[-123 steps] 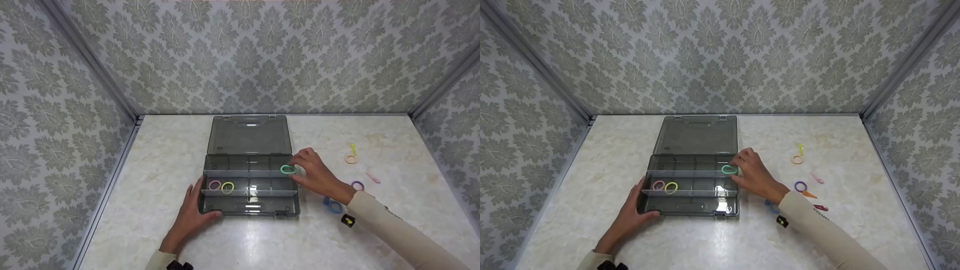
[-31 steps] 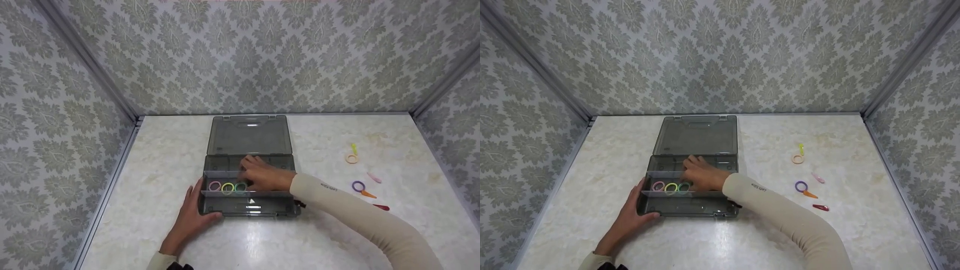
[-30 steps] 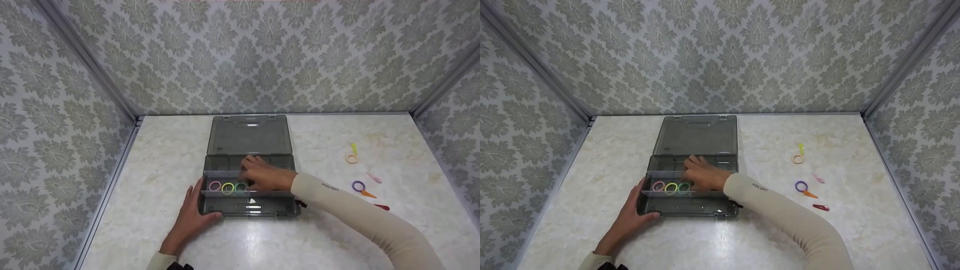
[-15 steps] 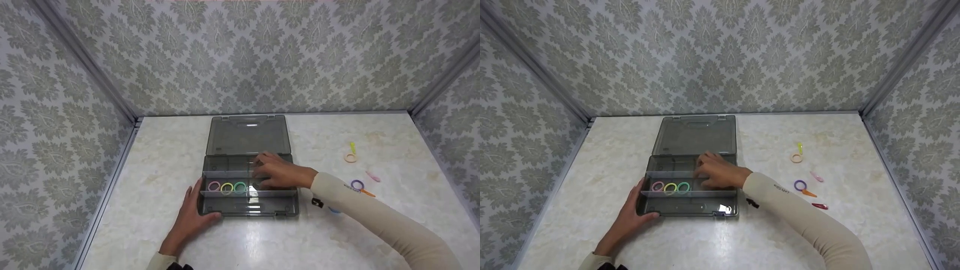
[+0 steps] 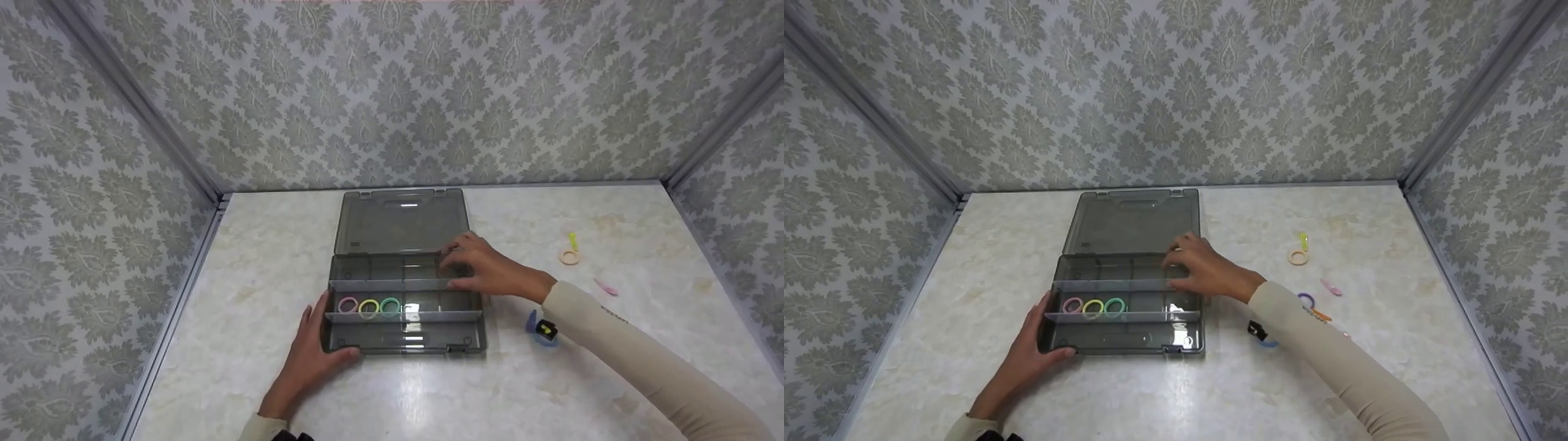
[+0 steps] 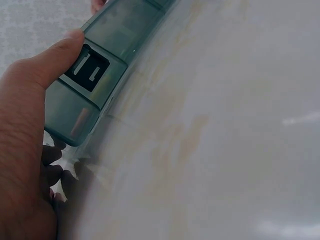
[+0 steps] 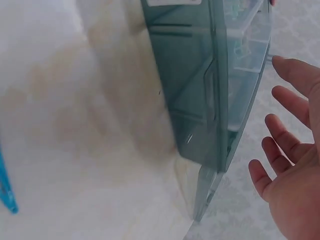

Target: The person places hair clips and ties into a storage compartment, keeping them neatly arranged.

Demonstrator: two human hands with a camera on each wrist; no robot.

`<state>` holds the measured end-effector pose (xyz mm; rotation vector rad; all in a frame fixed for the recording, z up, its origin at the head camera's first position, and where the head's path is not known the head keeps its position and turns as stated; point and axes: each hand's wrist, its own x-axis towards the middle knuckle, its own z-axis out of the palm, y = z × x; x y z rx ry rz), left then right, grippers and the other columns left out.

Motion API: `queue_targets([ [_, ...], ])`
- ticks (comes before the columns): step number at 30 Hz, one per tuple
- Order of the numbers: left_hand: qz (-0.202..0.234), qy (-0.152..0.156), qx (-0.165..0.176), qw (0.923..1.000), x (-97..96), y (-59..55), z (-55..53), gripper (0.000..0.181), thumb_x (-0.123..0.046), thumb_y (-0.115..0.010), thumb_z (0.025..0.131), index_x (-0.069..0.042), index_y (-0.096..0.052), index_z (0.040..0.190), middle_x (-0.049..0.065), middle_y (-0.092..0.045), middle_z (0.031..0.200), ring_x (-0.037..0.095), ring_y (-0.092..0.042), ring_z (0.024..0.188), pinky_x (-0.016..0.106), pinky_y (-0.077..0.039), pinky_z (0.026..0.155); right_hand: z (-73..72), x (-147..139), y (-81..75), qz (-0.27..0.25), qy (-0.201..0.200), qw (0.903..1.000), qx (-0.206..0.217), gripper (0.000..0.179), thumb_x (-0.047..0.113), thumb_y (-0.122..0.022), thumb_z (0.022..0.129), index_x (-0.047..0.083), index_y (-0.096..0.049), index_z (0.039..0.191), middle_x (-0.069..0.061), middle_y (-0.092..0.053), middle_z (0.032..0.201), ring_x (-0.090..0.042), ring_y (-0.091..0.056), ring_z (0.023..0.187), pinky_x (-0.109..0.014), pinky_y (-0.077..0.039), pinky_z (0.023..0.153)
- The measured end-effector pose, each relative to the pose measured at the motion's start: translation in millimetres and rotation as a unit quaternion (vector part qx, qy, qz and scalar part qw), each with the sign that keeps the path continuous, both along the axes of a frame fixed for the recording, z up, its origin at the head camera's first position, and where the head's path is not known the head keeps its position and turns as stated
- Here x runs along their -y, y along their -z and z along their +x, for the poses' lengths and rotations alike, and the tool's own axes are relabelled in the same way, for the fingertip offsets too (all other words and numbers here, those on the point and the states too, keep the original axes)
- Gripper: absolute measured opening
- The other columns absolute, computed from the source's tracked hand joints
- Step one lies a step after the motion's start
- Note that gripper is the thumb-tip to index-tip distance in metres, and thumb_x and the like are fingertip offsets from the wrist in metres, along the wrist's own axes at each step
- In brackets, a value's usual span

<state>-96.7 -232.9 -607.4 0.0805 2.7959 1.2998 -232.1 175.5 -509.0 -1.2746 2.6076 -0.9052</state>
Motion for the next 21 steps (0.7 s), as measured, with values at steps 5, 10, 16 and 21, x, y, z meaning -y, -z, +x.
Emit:
queue_targets([
  [5,0.002,0.001,-0.004,1.0000,-0.3,-0.8,0.5,0.130,-0.058,-0.095,0.081,-0.024,-0.017,0.179,0.016,-0.026,0.181,0.051,-0.008,0.167,0.074,-0.021,0.130,-2.1,-21,1.3,-0.024,0.037,0.9990,0.010,0.031,0.018,-0.087,0.099,0.006,-0.079,0.126,-0.020,-0.060,0.144,-0.040,-0.048,0.137,-0.067,-0.042,0.114],
  [10,-0.001,0.007,-0.018,0.9998,-0.1,0.8,-0.2,0.131,-0.057,-0.096,0.081,-0.020,-0.017,0.178,0.016,-0.027,0.181,0.051,-0.010,0.167,0.070,-0.020,0.132,-5.7,-44,1.6,-0.048,0.075,0.9958,0.019,0.033,0.017,-0.087,0.098,0.006,-0.078,0.128,-0.020,-0.059,0.145,-0.042,-0.046,0.140,-0.068,-0.040,0.115],
  [16,-0.001,0.007,-0.029,0.9995,0.5,1.8,-0.2,0.131,-0.057,-0.097,0.080,-0.018,-0.019,0.178,0.018,-0.029,0.180,0.053,-0.012,0.166,0.071,-0.020,0.132,-10.4,-76,5.9,-0.082,0.142,0.9862,0.023,0.031,0.015,-0.086,0.099,0.006,-0.079,0.127,-0.019,-0.060,0.144,-0.041,-0.046,0.138,-0.067,-0.043,0.113],
  [21,0.004,0.010,-0.037,0.9993,0.3,1.4,-0.5,0.131,-0.056,-0.097,0.080,-0.017,-0.019,0.178,0.017,-0.030,0.180,0.052,-0.013,0.167,0.068,-0.019,0.133,-12.0,-103,7.6,-0.098,0.195,0.9758,0.009,0.033,0.013,-0.087,0.097,0.005,-0.078,0.128,-0.020,-0.062,0.144,-0.042,-0.046,0.139,-0.069,-0.043,0.113],
])
